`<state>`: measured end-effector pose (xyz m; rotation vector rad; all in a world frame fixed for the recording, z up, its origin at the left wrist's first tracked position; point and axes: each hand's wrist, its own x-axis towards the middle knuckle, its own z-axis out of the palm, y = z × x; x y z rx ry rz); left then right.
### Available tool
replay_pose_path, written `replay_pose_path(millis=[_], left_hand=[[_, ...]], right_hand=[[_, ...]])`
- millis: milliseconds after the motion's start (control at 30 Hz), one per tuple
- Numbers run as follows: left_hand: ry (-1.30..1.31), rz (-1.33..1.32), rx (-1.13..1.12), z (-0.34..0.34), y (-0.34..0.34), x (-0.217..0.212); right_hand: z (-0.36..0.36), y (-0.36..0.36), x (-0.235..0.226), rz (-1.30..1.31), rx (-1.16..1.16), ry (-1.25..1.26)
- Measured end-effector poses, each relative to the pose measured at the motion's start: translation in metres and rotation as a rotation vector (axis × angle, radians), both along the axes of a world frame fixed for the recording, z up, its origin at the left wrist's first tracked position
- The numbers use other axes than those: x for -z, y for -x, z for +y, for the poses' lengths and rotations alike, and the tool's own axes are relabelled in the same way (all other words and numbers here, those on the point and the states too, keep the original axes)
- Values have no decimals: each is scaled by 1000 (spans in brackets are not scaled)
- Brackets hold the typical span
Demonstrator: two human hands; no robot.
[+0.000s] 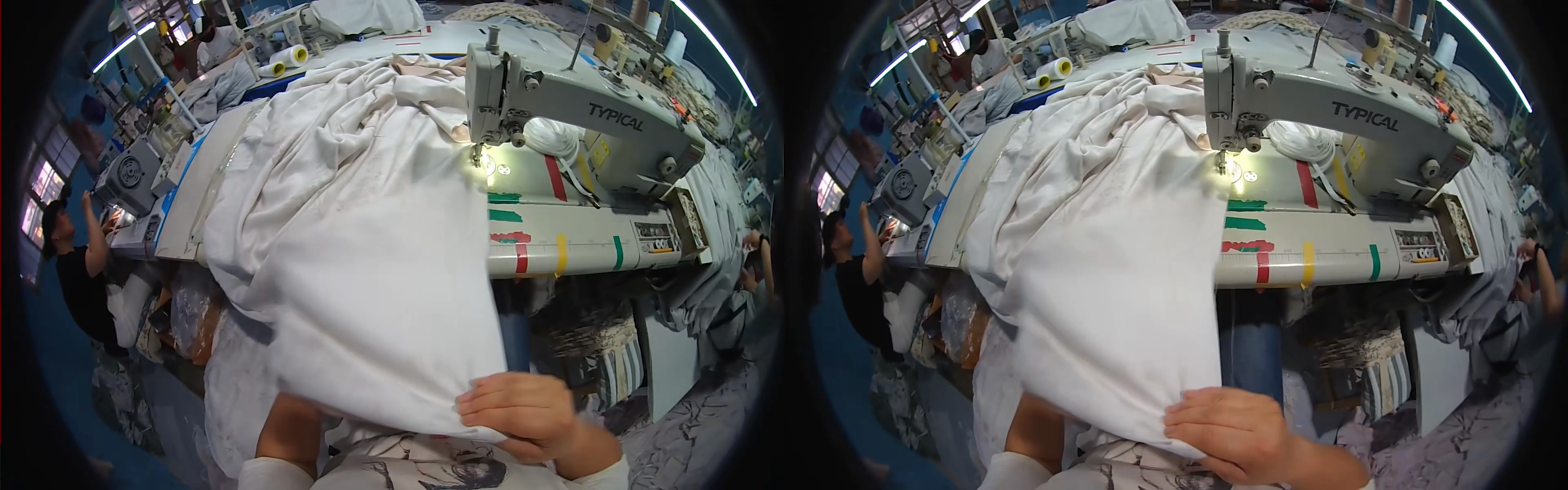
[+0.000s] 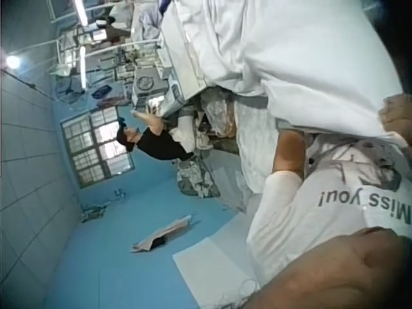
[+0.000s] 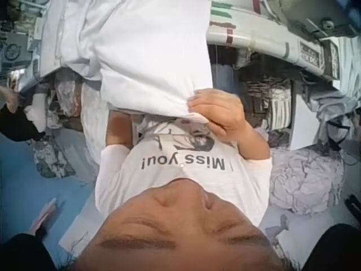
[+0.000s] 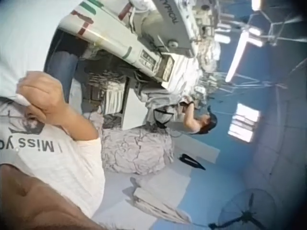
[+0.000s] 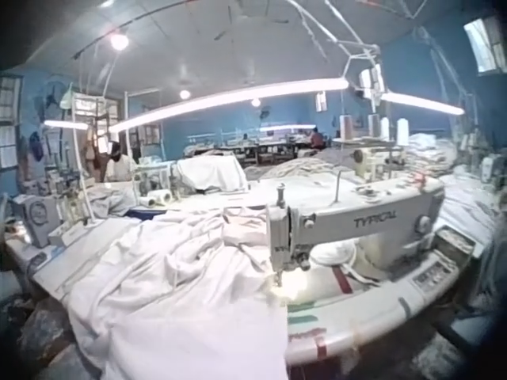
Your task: Sewing white fabric pieces together on an industrial sewing machine to assemble pillowcases.
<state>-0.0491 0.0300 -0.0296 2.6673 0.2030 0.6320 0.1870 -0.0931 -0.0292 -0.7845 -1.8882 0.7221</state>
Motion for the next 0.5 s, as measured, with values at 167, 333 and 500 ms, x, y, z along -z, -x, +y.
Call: replay_pose_path(millis=[167,333,500], left_hand=[[113,255,-113,-64,108,111],[590,879,-328,-107,136,136],[1422,-94,-311,-13,0,43]], right_hand=[[-28,9,118,108,229,358],[-23,3,123,36,147,429],[-21,-5,98,60,91,525]])
